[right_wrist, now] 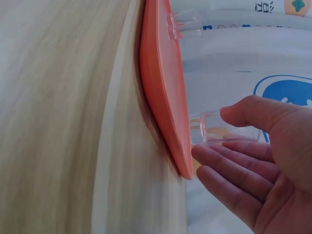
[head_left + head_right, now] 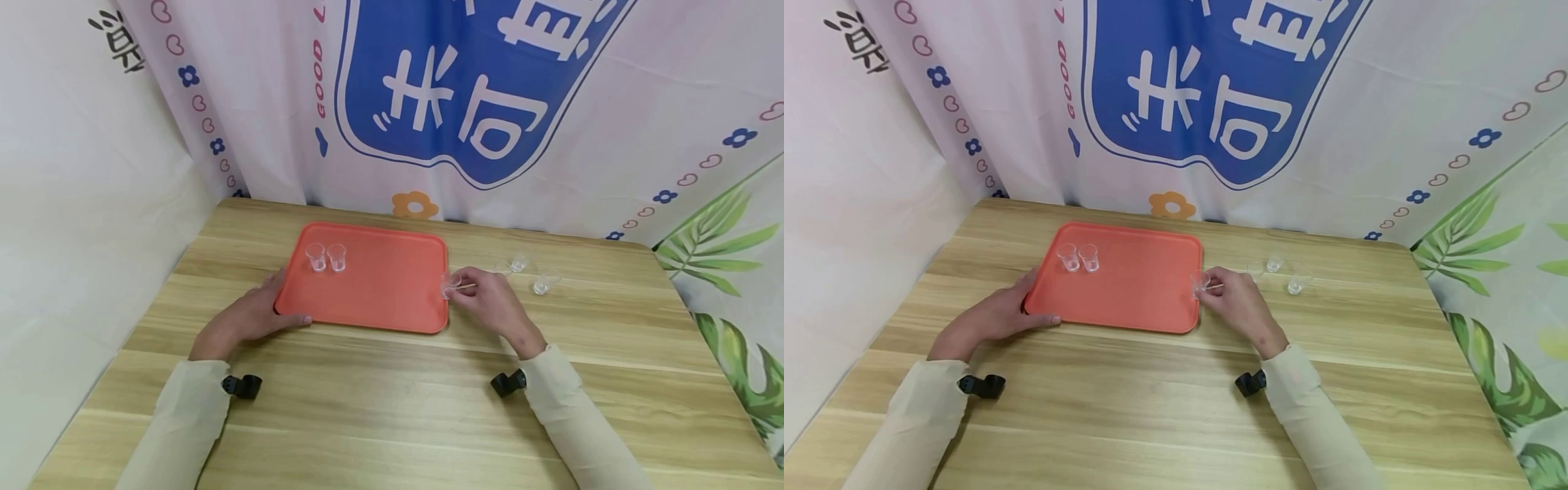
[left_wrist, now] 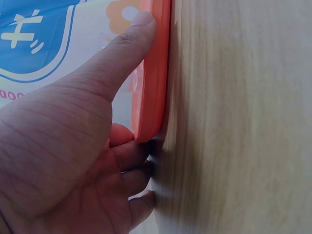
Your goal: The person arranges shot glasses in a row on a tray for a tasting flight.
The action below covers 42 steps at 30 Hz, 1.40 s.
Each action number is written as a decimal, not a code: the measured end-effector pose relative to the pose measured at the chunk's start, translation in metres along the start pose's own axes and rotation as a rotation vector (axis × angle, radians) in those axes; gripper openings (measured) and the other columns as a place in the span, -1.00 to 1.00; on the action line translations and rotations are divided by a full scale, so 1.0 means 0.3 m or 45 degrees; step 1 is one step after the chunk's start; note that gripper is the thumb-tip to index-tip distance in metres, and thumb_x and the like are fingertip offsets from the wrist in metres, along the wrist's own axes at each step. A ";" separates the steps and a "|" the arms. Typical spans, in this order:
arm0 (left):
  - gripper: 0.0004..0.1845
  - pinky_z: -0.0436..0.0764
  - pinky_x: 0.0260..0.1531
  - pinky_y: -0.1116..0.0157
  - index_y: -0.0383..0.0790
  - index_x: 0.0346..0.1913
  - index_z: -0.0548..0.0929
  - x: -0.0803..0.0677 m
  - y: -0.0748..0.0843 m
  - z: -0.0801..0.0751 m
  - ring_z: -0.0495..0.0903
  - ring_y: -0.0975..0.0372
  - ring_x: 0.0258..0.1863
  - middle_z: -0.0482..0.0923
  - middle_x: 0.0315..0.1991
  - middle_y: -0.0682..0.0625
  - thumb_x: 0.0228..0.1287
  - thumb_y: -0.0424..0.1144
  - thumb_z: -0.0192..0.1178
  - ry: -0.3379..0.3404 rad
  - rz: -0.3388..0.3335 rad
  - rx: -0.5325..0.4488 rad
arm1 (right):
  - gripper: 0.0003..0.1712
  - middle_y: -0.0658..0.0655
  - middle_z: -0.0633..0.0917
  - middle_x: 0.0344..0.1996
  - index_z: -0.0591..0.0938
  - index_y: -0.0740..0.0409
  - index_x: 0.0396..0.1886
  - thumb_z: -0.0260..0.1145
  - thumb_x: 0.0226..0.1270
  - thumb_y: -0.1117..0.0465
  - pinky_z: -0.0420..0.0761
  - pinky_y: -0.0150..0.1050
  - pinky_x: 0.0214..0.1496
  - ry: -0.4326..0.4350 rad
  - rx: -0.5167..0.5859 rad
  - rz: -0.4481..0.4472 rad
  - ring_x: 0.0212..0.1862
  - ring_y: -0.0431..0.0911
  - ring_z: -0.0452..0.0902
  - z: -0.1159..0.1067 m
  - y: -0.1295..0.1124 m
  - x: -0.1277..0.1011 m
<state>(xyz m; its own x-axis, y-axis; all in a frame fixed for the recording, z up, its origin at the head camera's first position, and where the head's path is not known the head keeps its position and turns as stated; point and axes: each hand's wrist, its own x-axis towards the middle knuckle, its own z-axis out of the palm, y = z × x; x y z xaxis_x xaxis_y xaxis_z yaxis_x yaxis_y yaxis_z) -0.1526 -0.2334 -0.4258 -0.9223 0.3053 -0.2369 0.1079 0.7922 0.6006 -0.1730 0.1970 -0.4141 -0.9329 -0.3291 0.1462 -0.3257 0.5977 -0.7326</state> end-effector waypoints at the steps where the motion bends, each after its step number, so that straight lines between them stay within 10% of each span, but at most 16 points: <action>1: 0.27 0.16 0.37 -0.35 -0.18 0.68 -0.25 0.000 0.001 0.000 -0.01 -0.32 0.53 -0.11 0.61 -0.38 0.25 0.30 0.36 0.000 0.001 -0.003 | -0.77 0.19 0.80 -0.16 0.72 0.27 -0.06 0.49 0.36 0.26 0.75 -0.22 -0.13 -0.008 0.005 0.004 -0.16 -0.01 0.79 0.004 -0.004 0.004; 42: 0.29 0.21 0.34 -0.35 -0.18 0.68 -0.25 0.008 -0.003 -0.002 0.05 -0.36 0.50 -0.09 0.60 -0.41 0.24 0.31 0.37 -0.007 -0.026 -0.007 | -0.88 0.02 0.76 -0.20 0.72 0.13 -0.19 0.49 0.35 0.24 0.71 -0.31 -0.07 -0.107 -0.001 -0.061 -0.14 -0.13 0.75 0.229 -0.132 0.228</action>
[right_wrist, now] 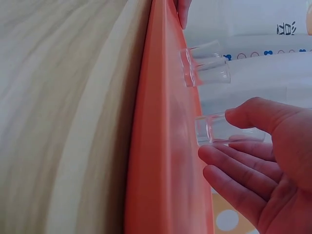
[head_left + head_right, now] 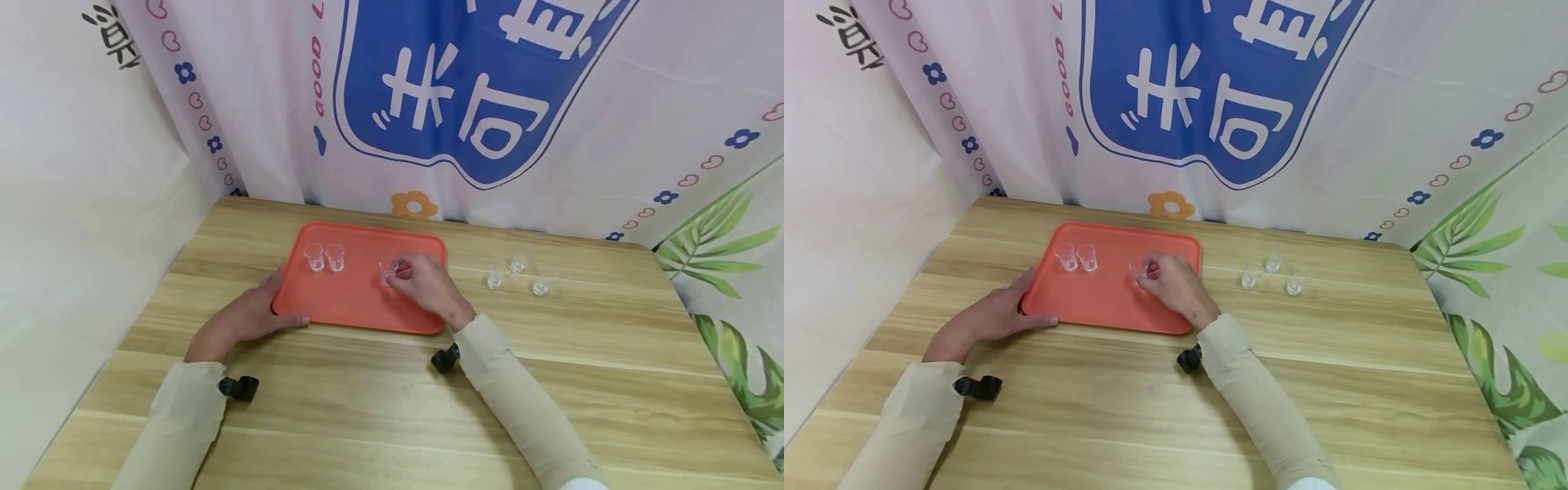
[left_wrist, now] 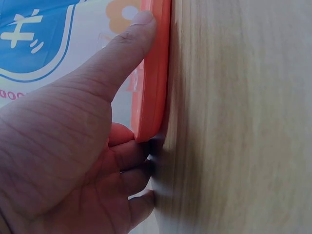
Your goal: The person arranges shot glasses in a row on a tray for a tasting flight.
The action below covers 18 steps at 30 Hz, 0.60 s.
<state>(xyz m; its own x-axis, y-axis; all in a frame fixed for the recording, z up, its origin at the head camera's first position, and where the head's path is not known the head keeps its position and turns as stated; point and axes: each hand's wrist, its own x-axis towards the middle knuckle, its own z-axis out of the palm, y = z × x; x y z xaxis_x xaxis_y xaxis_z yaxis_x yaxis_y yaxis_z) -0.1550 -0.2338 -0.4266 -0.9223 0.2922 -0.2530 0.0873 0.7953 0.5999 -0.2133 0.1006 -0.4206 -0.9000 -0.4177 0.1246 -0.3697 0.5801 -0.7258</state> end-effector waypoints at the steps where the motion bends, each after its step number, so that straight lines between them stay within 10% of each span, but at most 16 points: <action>1: 0.29 0.21 0.34 -0.35 -0.18 0.68 -0.25 0.000 0.001 0.000 0.04 -0.35 0.50 -0.09 0.60 -0.42 0.23 0.31 0.37 -0.002 -0.001 -0.002 | -0.88 0.01 0.76 -0.21 0.72 0.12 -0.19 0.50 0.35 0.23 0.71 -0.31 -0.08 0.003 -0.005 0.001 -0.14 -0.14 0.75 0.004 0.000 0.005; 18: 0.30 0.22 0.34 -0.35 -0.20 0.68 -0.26 0.002 0.002 -0.001 0.05 -0.36 0.49 -0.09 0.60 -0.42 0.23 0.30 0.38 -0.006 0.031 -0.007 | -0.88 -0.05 0.74 -0.21 0.70 0.05 -0.22 0.49 0.37 0.17 0.68 -0.35 -0.08 -0.043 -0.060 0.021 -0.11 -0.18 0.70 0.057 -0.046 0.108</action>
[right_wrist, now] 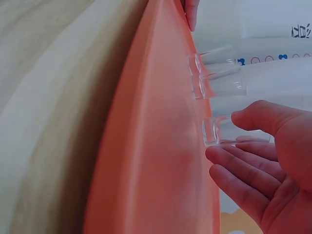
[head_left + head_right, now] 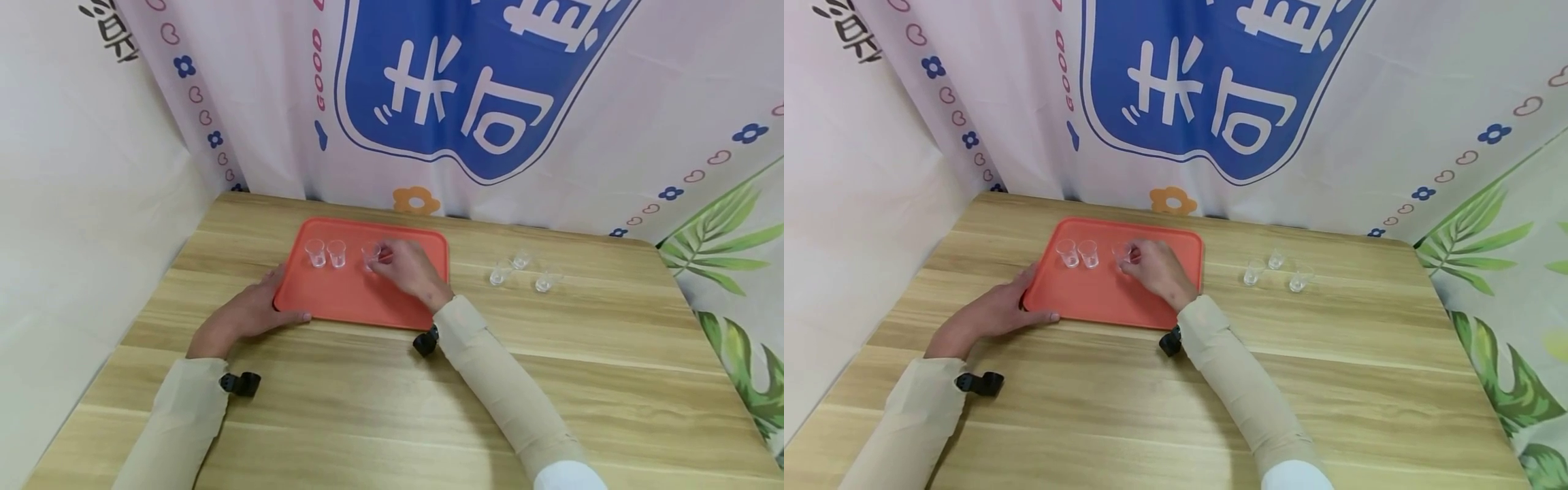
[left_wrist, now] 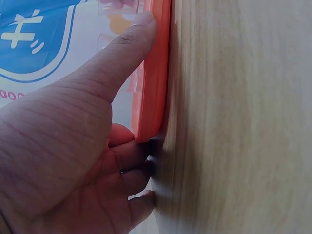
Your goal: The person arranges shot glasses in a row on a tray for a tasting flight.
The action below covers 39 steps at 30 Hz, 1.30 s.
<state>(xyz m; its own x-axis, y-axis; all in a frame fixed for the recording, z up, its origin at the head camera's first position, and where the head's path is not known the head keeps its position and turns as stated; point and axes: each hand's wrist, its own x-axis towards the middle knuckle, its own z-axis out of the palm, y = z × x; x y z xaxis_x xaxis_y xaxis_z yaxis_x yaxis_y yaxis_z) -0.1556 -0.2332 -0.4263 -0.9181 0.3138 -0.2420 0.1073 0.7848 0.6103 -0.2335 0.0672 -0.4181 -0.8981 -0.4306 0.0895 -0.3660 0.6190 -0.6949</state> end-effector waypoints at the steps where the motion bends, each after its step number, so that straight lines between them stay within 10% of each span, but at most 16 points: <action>1: 0.29 0.22 0.34 -0.35 -0.19 0.68 -0.26 0.000 0.000 0.000 0.05 -0.36 0.49 -0.10 0.60 -0.42 0.23 0.30 0.38 -0.001 -0.002 0.001 | -0.88 -0.04 0.74 -0.22 0.70 0.06 -0.22 0.49 0.37 0.17 0.68 -0.35 -0.08 -0.001 -0.005 -0.004 -0.11 -0.18 0.69 0.002 -0.003 0.004; 39: 0.27 0.18 0.37 -0.33 -0.23 0.67 -0.26 -0.002 -0.004 0.001 0.01 -0.34 0.52 -0.14 0.61 -0.41 0.27 0.31 0.34 -0.009 -0.050 0.012 | -0.86 -0.01 0.72 -0.21 0.65 0.10 -0.20 0.47 0.40 0.20 0.66 -0.36 -0.05 -0.008 0.002 -0.027 -0.09 -0.18 0.66 0.054 -0.016 0.049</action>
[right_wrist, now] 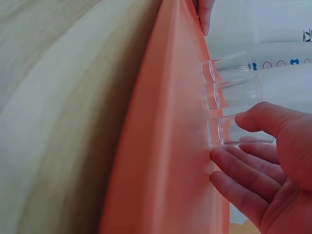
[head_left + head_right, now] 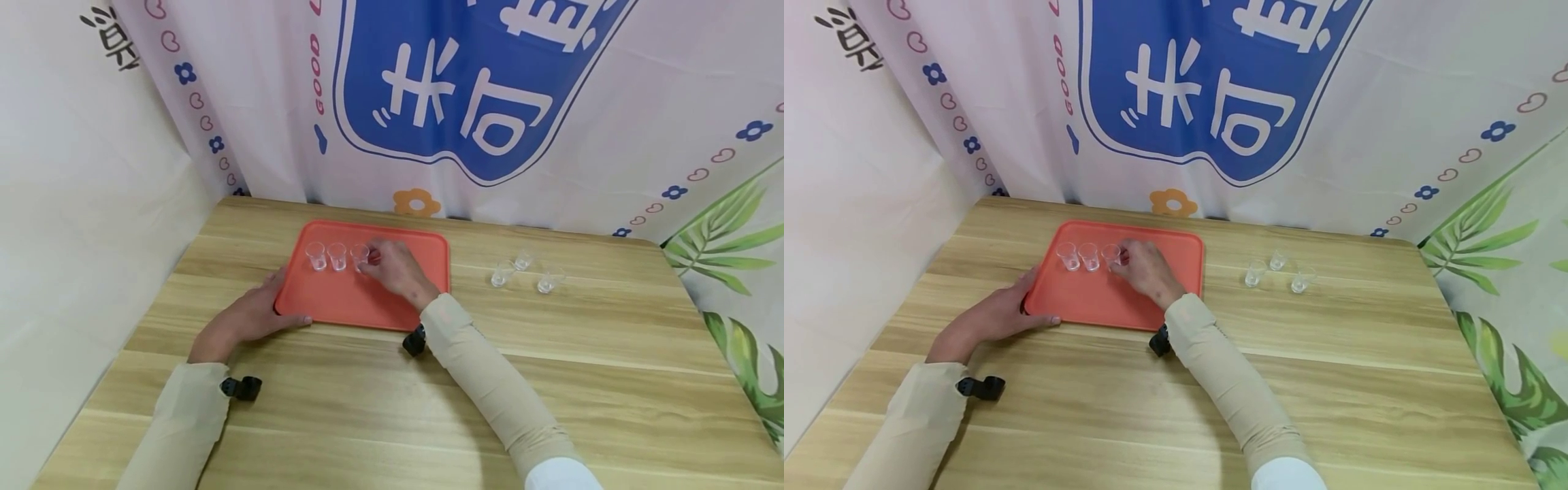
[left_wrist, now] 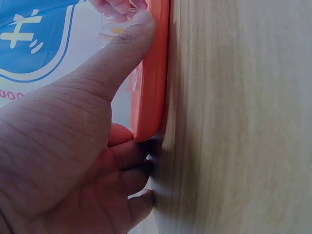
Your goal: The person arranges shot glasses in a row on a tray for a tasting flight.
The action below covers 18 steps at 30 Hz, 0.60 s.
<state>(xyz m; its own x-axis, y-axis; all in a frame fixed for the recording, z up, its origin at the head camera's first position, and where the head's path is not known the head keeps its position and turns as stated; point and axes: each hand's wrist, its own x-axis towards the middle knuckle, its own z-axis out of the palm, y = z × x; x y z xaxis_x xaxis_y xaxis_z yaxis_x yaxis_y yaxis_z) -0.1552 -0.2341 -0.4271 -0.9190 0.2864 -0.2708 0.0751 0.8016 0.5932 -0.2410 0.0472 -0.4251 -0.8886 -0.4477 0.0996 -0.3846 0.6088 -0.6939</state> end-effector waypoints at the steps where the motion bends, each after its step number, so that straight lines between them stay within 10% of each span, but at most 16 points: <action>1: 0.27 0.18 0.37 -0.34 -0.24 0.67 -0.26 0.000 0.000 0.000 0.00 -0.34 0.52 -0.14 0.61 -0.41 0.27 0.31 0.34 0.000 0.000 -0.001 | -0.86 -0.01 0.72 -0.21 0.65 0.10 -0.21 0.47 0.40 0.20 0.65 -0.36 -0.05 -0.002 -0.002 0.001 -0.09 -0.18 0.66 0.000 0.000 0.000; 18: 0.29 0.19 0.36 -0.34 -0.16 0.68 -0.29 0.004 -0.001 0.003 0.03 -0.34 0.51 -0.13 0.61 -0.39 0.25 0.34 0.34 0.004 -0.008 -0.002 | -0.72 0.07 0.75 -0.10 0.72 0.20 0.03 0.45 0.41 0.19 0.67 -0.30 0.01 -0.047 0.006 0.028 -0.03 -0.13 0.68 -0.025 0.024 -0.019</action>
<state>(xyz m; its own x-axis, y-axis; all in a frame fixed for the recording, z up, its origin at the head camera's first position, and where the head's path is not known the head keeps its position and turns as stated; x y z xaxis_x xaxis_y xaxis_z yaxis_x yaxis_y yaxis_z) -0.1559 -0.2336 -0.4284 -0.9208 0.2795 -0.2720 0.0686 0.8026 0.5925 -0.2408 0.0591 -0.4254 -0.8870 -0.4581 0.0579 -0.3638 0.6160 -0.6987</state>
